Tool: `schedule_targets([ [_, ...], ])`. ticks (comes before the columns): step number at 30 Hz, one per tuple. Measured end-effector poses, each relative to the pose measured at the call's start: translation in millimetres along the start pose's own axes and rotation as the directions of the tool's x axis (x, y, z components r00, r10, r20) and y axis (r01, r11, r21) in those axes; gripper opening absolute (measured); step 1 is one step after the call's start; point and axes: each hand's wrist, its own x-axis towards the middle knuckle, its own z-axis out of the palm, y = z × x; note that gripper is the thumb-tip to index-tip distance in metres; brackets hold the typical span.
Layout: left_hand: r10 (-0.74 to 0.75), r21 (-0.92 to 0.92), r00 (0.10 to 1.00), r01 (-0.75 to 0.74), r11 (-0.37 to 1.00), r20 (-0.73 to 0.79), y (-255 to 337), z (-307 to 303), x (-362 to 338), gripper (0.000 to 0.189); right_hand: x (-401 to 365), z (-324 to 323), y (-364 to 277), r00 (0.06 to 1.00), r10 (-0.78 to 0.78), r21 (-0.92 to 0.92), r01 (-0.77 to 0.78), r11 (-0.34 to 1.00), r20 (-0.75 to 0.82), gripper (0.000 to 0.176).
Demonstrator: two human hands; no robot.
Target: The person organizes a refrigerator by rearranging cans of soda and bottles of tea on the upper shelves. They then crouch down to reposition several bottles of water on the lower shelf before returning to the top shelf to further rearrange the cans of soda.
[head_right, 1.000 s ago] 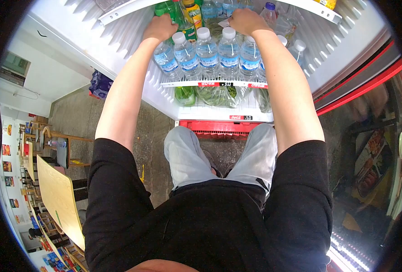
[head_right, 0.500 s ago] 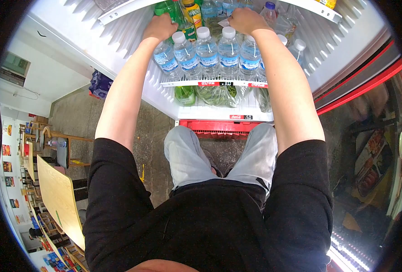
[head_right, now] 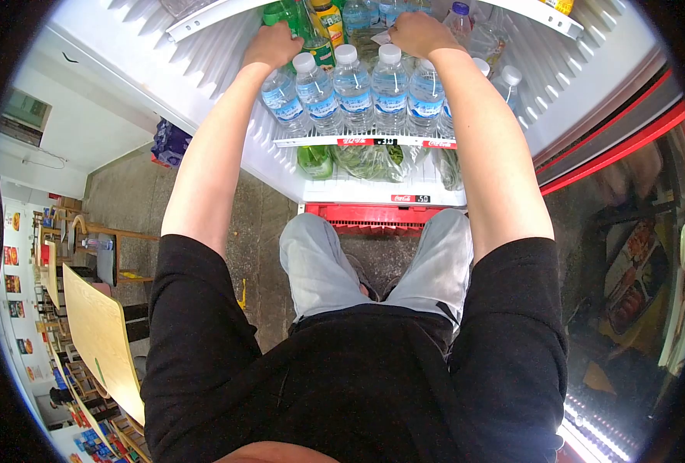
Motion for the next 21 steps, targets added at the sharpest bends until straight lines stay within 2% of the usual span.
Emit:
schedule_targets([
  [21,-0.007,-0.004,1.0,0.007,1.0,0.014,3,-3,-2,0.044,-5,-9,-8,0.998,0.058,0.013,-0.058,0.998,0.032,0.04],
])
